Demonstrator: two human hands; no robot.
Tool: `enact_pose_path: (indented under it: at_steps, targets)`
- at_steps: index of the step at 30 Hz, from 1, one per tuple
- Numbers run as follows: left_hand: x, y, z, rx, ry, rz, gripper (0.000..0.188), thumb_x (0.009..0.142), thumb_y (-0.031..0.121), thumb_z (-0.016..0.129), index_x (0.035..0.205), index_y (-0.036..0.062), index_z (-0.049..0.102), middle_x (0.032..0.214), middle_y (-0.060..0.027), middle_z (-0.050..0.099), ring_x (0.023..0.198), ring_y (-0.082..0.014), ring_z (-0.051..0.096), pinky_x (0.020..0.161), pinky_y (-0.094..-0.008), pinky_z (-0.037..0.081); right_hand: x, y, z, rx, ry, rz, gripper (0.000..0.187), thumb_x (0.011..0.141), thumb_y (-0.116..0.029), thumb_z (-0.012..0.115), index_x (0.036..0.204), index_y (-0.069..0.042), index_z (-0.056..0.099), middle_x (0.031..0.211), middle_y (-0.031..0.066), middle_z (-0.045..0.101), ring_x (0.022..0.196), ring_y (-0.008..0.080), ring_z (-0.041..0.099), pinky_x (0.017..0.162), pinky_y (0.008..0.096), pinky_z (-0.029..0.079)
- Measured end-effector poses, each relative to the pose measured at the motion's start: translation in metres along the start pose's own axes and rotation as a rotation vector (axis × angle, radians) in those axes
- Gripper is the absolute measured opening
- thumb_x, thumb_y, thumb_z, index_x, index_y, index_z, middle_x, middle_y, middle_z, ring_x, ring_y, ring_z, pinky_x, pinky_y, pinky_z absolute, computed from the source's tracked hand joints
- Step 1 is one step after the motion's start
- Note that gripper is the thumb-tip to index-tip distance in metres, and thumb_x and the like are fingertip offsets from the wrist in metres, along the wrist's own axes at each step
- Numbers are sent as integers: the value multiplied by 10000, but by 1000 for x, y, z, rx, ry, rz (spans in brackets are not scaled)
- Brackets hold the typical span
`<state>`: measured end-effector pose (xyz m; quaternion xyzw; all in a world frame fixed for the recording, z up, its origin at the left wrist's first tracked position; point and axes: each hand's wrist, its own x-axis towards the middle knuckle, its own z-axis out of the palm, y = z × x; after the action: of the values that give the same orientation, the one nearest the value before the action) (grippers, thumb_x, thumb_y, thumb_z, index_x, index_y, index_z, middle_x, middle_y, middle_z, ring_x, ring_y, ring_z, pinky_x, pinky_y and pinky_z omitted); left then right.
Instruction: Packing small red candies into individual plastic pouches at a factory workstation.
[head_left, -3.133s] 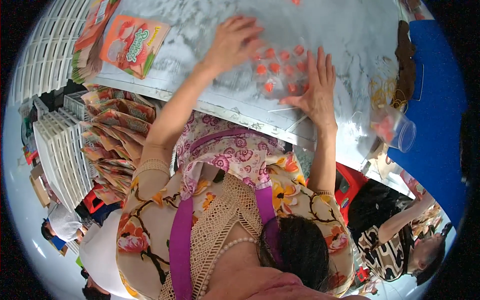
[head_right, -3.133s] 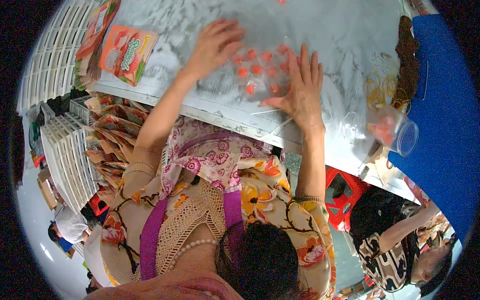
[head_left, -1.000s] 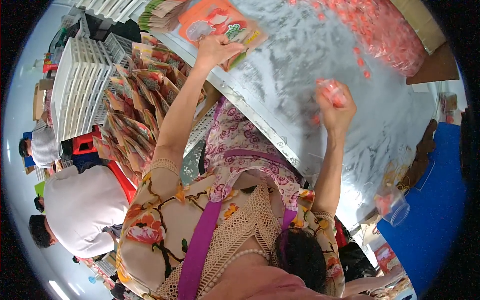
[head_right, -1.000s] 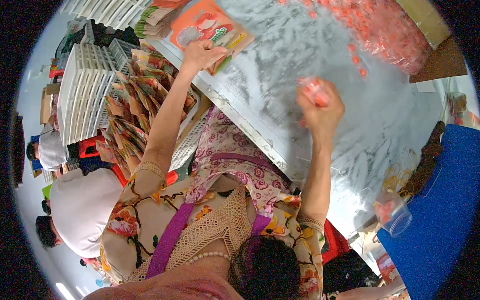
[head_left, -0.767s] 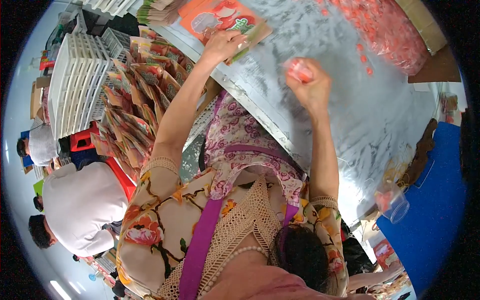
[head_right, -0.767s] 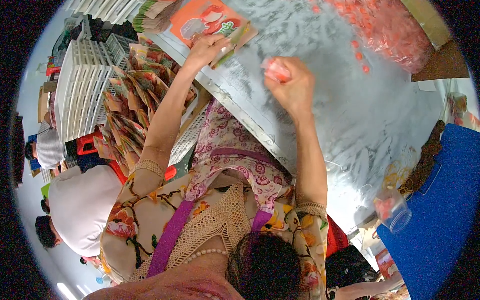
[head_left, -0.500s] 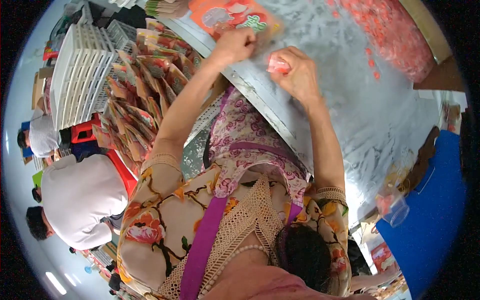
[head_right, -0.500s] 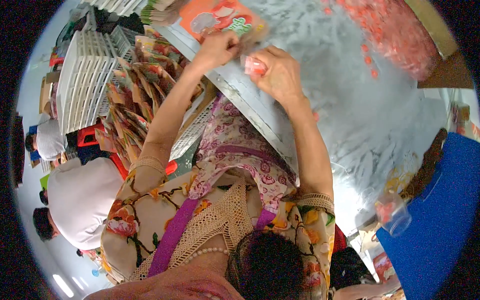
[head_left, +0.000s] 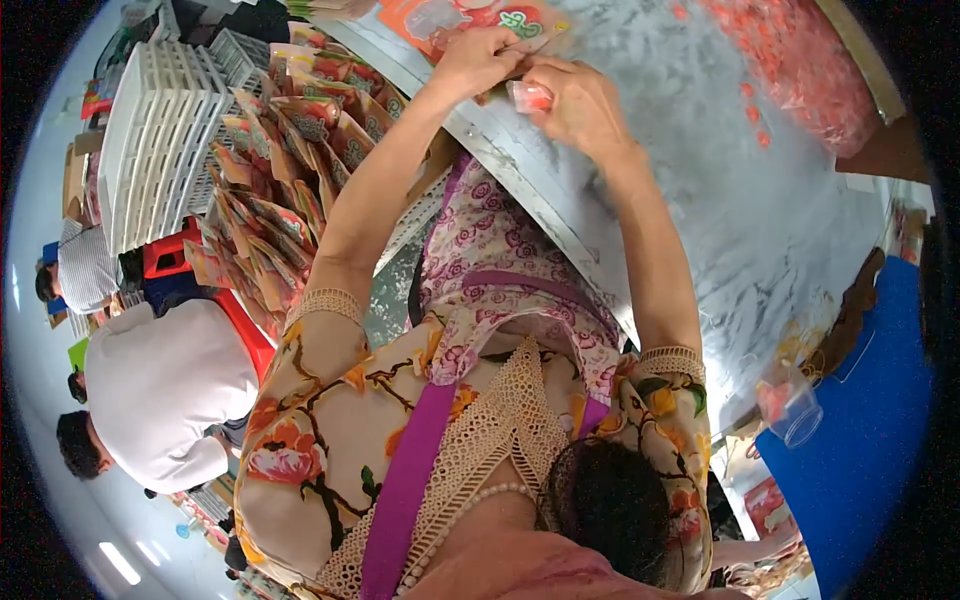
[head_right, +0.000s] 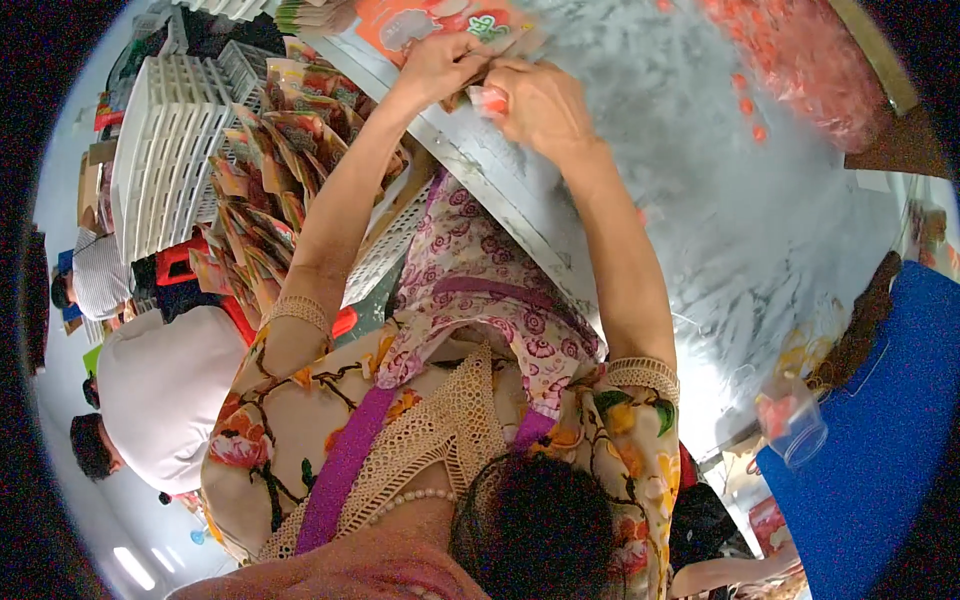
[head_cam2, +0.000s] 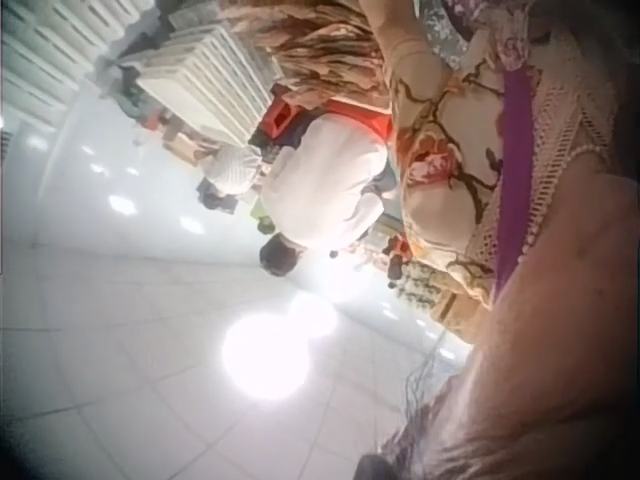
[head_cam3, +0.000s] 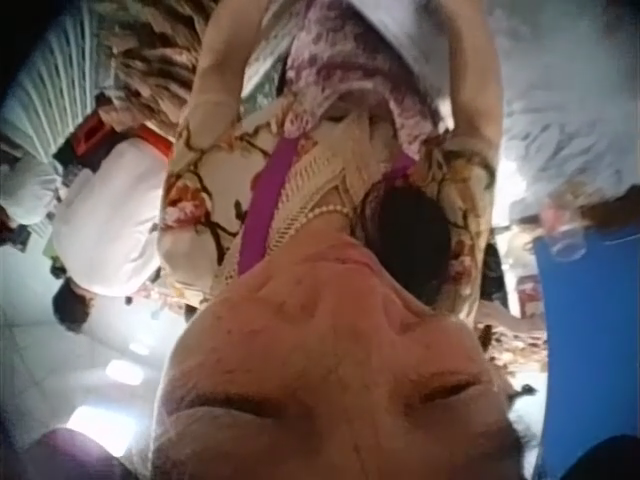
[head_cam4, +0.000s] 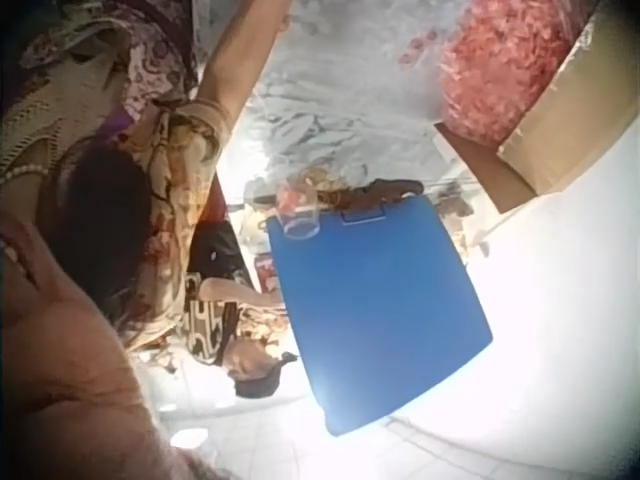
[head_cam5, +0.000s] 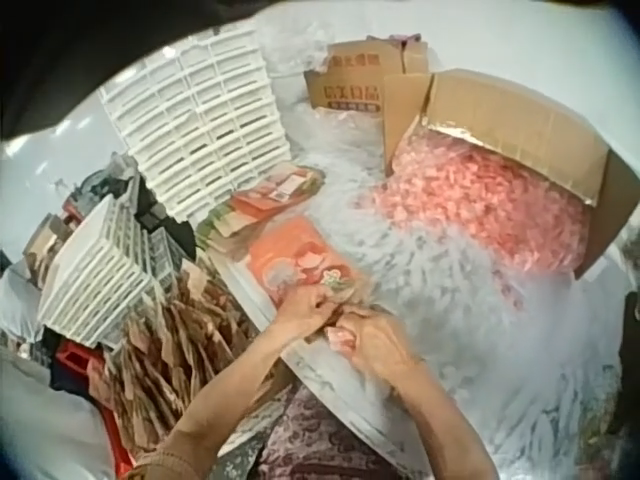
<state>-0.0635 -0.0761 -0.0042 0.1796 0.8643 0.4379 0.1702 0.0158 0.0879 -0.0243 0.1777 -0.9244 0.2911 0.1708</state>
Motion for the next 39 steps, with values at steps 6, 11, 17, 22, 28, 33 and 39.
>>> enact_pose_path:
  at_steps: [6,11,17,22,28,33,39]
  targets:
    - [1,-4,2,154,-35,149,158,864,180,589,934,57,660,625,-98,615,491,-161,596,478,-363,496,-1,6,6,-37,2,-24,215,724,-224,714,903,-122,651,921,58,681,838,313,641,701,423,529]
    - [-3,23,-15,264,95,199,190,876,115,576,1050,79,644,888,-104,642,736,-233,609,657,-372,490,-1,-8,-1,-128,-167,123,208,732,-254,711,897,-140,657,858,72,683,805,315,643,695,426,526]
    - [9,7,-3,421,557,496,154,856,109,606,988,86,683,804,-125,680,687,-251,664,634,-353,516,-6,-3,5,-63,-19,45,195,709,-226,713,876,-140,659,853,95,677,800,308,641,705,427,521]
    - [-8,34,0,223,336,264,162,859,101,616,1001,81,694,825,-123,698,701,-210,682,637,-320,516,-19,16,2,389,295,-16,247,688,-82,706,932,-100,666,890,64,706,727,229,652,669,332,527]
    - [-3,18,17,292,462,418,153,846,61,609,976,65,690,807,-125,695,670,-201,668,614,-307,504,-21,-16,-47,1115,488,441,178,755,-55,707,927,-26,672,894,12,686,729,68,584,633,220,479]
    - [-5,36,36,304,409,379,160,836,71,591,969,55,680,772,-122,679,618,-202,632,598,-313,487,-12,-25,-54,1135,546,640,173,743,-95,751,878,-17,675,768,-18,638,631,59,552,543,226,434]
    - [-9,45,47,131,385,311,157,843,99,582,966,45,663,712,-126,649,590,-188,603,590,-312,475,-23,-11,-39,994,343,758,125,784,-131,709,861,-33,701,667,-13,611,576,60,521,497,238,391]
